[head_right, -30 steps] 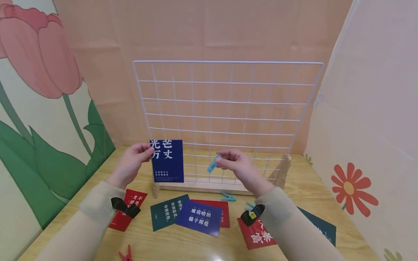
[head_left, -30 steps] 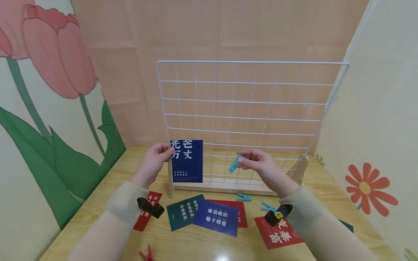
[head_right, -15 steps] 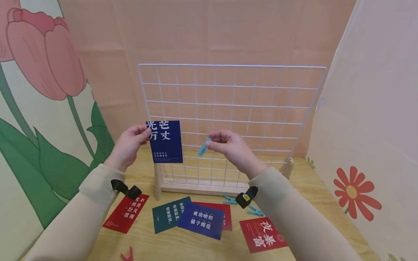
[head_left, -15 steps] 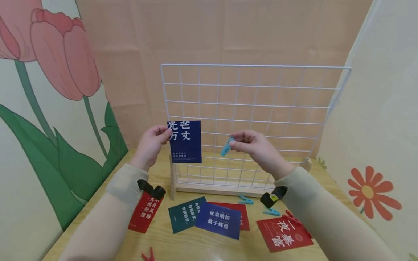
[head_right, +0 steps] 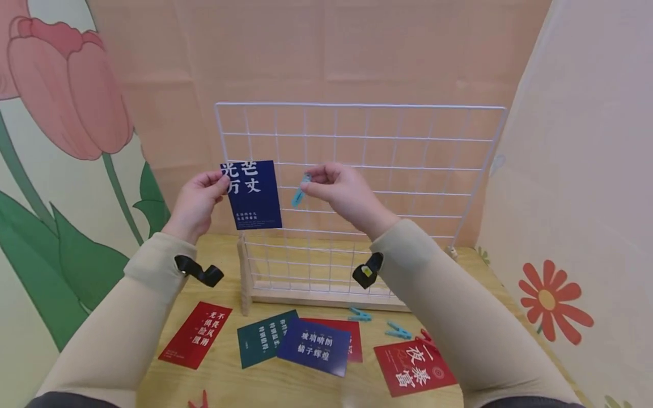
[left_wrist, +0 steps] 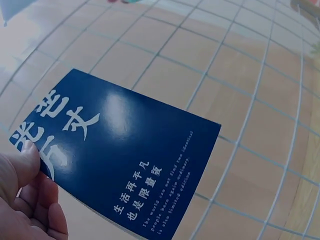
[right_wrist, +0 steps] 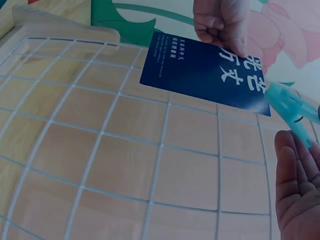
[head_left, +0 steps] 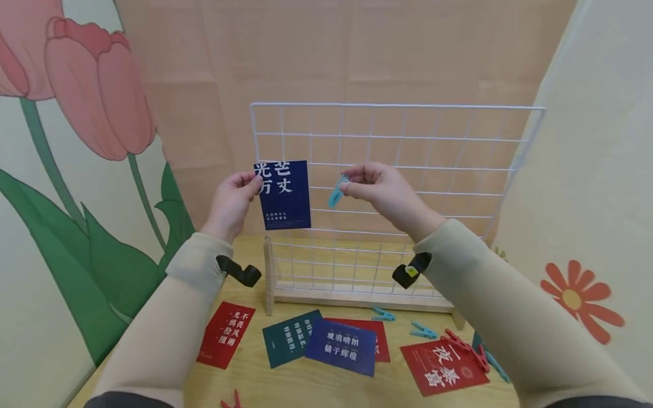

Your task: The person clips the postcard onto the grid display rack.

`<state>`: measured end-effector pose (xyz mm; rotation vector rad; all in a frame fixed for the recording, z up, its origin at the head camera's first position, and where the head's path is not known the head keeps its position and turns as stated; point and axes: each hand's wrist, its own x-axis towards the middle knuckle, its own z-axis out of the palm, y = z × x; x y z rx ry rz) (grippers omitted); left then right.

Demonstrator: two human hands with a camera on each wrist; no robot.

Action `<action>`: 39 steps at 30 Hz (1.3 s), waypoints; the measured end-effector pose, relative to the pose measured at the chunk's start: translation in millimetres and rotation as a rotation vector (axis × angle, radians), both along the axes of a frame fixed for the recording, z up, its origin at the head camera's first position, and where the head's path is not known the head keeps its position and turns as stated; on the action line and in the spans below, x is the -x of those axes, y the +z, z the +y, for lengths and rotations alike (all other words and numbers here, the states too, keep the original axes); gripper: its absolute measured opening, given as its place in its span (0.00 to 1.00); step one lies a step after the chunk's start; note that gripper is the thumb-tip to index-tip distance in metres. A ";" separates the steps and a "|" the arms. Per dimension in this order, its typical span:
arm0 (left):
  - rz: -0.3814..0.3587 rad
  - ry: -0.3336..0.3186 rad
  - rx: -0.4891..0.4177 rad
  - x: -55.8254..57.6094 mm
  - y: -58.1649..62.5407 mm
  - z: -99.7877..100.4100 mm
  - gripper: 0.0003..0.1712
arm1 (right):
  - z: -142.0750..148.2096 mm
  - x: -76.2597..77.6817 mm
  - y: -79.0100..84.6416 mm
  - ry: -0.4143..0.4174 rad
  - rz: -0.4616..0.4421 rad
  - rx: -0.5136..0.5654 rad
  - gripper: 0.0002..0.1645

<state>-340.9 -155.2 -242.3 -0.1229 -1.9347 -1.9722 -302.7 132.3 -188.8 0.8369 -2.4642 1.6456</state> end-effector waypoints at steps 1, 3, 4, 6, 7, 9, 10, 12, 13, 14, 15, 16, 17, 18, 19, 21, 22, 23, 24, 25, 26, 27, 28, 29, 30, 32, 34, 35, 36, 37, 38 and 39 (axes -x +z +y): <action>0.001 0.010 -0.003 1.4 1.6 -0.1 0.06 | -2.5 1.0 3.6 -0.007 0.008 0.001 0.21; 0.007 0.027 0.000 3.5 5.4 -0.2 0.05 | -6.9 2.4 11.1 -0.018 0.017 0.001 0.21; 0.012 0.032 0.001 4.8 7.3 -0.1 0.05 | -8.8 2.9 14.8 -0.029 0.025 -0.006 0.21; 0.020 0.044 0.000 6.7 11.6 1.3 0.06 | -12.2 4.5 21.8 -0.046 0.044 -0.012 0.21; 0.024 0.047 -0.004 7.7 13.6 2.0 0.06 | -13.9 5.3 25.2 -0.052 0.053 -0.010 0.22; 0.025 0.051 -0.010 8.7 17.5 3.2 0.07 | -16.9 6.3 31.4 -0.063 0.069 -0.017 0.22; 0.023 0.049 -0.017 8.7 19.4 3.8 0.09 | -18.7 7.0 34.1 -0.065 0.076 -0.016 0.23; 0.015 0.046 -0.031 8.9 22.7 4.4 0.10 | -22.5 7.2 39.2 -0.065 0.089 -0.017 0.23; 0.013 0.044 -0.041 8.9 24.2 4.6 0.09 | -24.5 7.0 41.7 -0.064 0.092 -0.019 0.24; 0.010 0.042 -0.051 9.2 25.7 4.9 0.09 | -26.5 6.7 44.1 -0.067 0.098 -0.027 0.24; 0.010 0.041 -0.063 9.5 27.2 5.4 0.08 | -28.8 6.8 46.5 -0.069 0.107 -0.030 0.24; 0.009 0.039 -0.074 9.6 28.7 5.8 0.07 | -31.1 6.6 48.7 -0.073 0.113 -0.038 0.24; 0.008 0.039 -0.086 9.9 30.1 6.4 0.05 | -33.4 6.6 50.8 -0.078 0.120 -0.044 0.24; 0.011 0.039 -0.100 10.3 31.4 6.9 0.04 | -35.9 6.6 52.9 -0.085 0.126 -0.050 0.24; 0.012 0.041 -0.112 10.6 32.7 7.6 0.04 | -38.5 6.7 54.7 -0.090 0.131 -0.053 0.24; 0.010 0.043 -0.125 10.3 34.8 8.1 0.04 | -43.7 7.2 57.8 -0.098 0.141 -0.052 0.24; 0.009 0.043 -0.128 10.1 35.6 8.4 0.04 | -46.0 7.6 59.1 -0.101 0.145 -0.050 0.24; 0.009 0.046 -0.132 10.3 36.1 8.6 0.05 | -48.4 8.1 60.2 -0.100 0.148 -0.043 0.24; 0.010 0.044 -0.140 10.3 36.7 8.7 0.05 | -50.6 8.7 61.3 -0.101 0.153 -0.038 0.23; 0.011 0.045 -0.146 10.4 37.1 8.9 0.05 | -52.7 9.4 62.1 -0.102 0.158 -0.034 0.23; 0.014 0.045 -0.152 10.5 37.4 9.2 0.05 | -54.6 10.2 62.9 -0.105 0.164 -0.035 0.23; 0.019 0.044 -0.163 11.0 37.6 9.5 0.05 | -56.5 11.0 63.6 -0.110 0.172 -0.035 0.23; 0.024 0.045 -0.170 11.3 37.7 9.8 0.05 | -58.4 11.8 64.3 -0.116 0.180 -0.039 0.23; 0.031 0.045 -0.179 11.8 37.6 10.2 0.05 | -60.3 12.7 64.9 -0.123 0.188 -0.045 0.23; 0.036 0.044 -0.188 12.0 37.7 10.7 0.06 | -62.1 13.6 65.4 -0.132 0.198 -0.051 0.24; 0.047 0.044 -0.199 12.7 37.3 11.7 0.06 | -65.3 15.3 66.3 -0.151 0.216 -0.060 0.24; 0.057 0.043 -0.210 13.4 36.7 12.2 0.07 | -68.0 16.7 67.0 -0.164 0.232 -0.059 0.24; 0.062 0.042 -0.218 13.9 36.6 12.6 0.07 | -69.3 17.5 67.3 -0.171 0.242 -0.057 0.24; 0.065 0.042 -0.222 14.2 36.6 12.8 0.07 | -70.5 18.0 67.8 -0.176 0.248 -0.054 0.24; 0.069 0.042 -0.227 14.5 36.5 13.0 0.07 | -71.6 18.5 68.4 -0.183 0.258 -0.054 0.23; 0.070 0.044 -0.229 14.7 36.4 13.2 0.07 | -72.5 18.9 68.7 -0.188 0.268 -0.055 0.23; 0.072 0.048 -0.231 15.1 36.4 13.7 0.07 | -73.5 19.3 69.3 -0.192 0.277 -0.056 0.23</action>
